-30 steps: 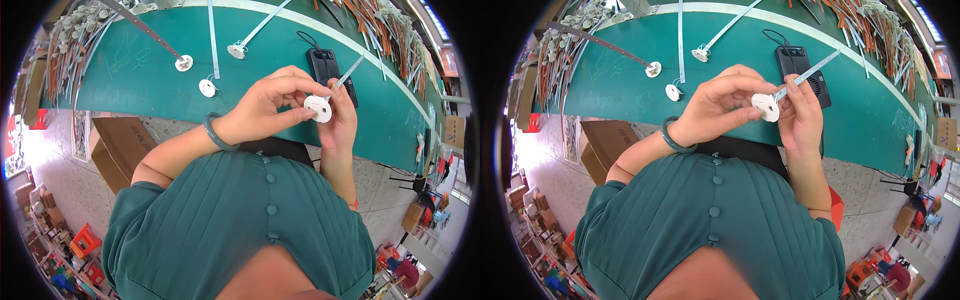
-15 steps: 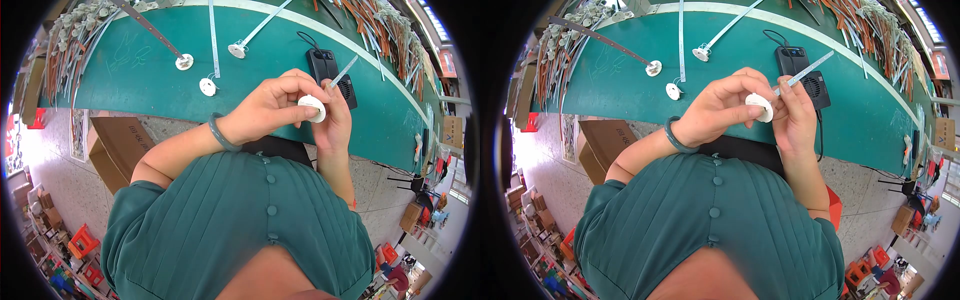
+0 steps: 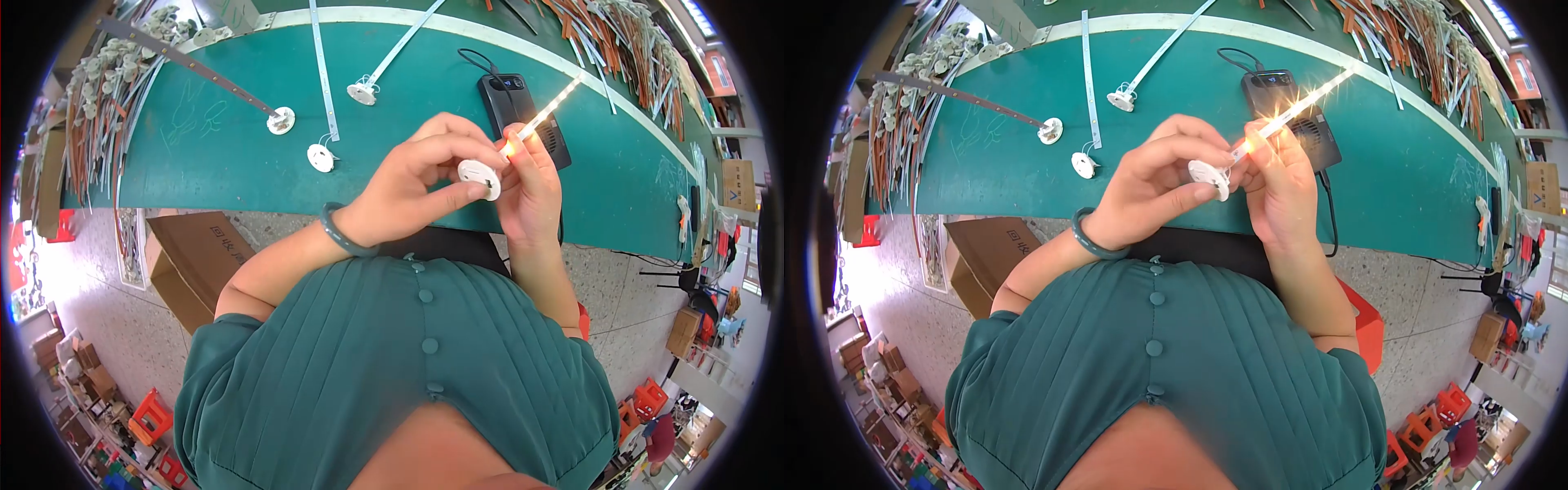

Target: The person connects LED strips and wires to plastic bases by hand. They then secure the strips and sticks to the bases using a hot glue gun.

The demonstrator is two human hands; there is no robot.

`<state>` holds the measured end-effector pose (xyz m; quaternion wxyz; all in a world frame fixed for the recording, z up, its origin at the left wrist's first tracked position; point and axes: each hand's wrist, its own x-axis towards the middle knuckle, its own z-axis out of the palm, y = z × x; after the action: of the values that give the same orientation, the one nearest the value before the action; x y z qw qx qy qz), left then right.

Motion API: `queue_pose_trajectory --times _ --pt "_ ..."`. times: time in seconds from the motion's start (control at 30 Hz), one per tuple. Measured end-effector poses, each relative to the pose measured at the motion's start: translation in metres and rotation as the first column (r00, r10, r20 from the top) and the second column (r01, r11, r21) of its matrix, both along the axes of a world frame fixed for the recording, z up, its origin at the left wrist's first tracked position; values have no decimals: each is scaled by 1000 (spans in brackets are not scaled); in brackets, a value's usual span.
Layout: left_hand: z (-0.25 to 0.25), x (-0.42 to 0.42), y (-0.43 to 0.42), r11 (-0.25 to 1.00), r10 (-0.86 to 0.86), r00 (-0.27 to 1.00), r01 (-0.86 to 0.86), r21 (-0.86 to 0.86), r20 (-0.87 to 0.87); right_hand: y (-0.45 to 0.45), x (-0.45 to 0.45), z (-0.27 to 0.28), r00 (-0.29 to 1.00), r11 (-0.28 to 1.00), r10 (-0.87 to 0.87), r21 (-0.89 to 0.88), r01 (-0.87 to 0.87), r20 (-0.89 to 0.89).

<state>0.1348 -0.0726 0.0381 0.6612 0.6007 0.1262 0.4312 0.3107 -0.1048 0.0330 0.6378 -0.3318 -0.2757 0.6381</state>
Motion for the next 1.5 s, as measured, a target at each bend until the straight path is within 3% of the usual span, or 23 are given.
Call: queue_pose_trajectory --times 0.03,0.17,0.23,0.37,0.73,0.83,0.9,0.97,1.03,1.1,1.23,1.5 --pt "0 -2 2 988 76 993 -64 139 -88 0 1 -2 1000 1000 -9 7 9 14" --pt "3 -9 4 923 220 958 -143 356 -183 0 -1 0 999 999 -23 43 21 44" --pt "6 -9 11 808 316 935 -175 563 -162 3 0 -4 998 999 -13 34 11 60" --pt "6 -10 8 850 284 946 -173 498 -155 3 2 0 995 1000 16 18 -18 97" --pt "4 -12 11 812 251 943 -82 578 -219 7 18 8 991 998 39 51 -46 126" --pt "10 -16 13 882 155 966 -42 470 -205 13 45 18 998 993 25 111 -31 57" --pt "7 -20 18 911 92 979 -9 413 -180 17 67 26 984 995 -21 99 4 175" --pt "8 -18 28 846 174 960 -32 532 -220 23 91 33 960 996 -4 83 -20 281" --pt "9 -17 32 845 291 928 -135 517 -233 32 104 49 938 997 0 72 -27 345" --pt "14 -16 27 874 426 870 -323 363 -250 54 123 56 884 980 -190 133 146 427" --pt "11 -46 39 764 572 724 -299 572 -386 121 164 63 864 928 -355 241 282 356" --pt "-14 -72 44 811 567 657 -342 474 -497 179 151 73 797 875 -419 427 227 435"
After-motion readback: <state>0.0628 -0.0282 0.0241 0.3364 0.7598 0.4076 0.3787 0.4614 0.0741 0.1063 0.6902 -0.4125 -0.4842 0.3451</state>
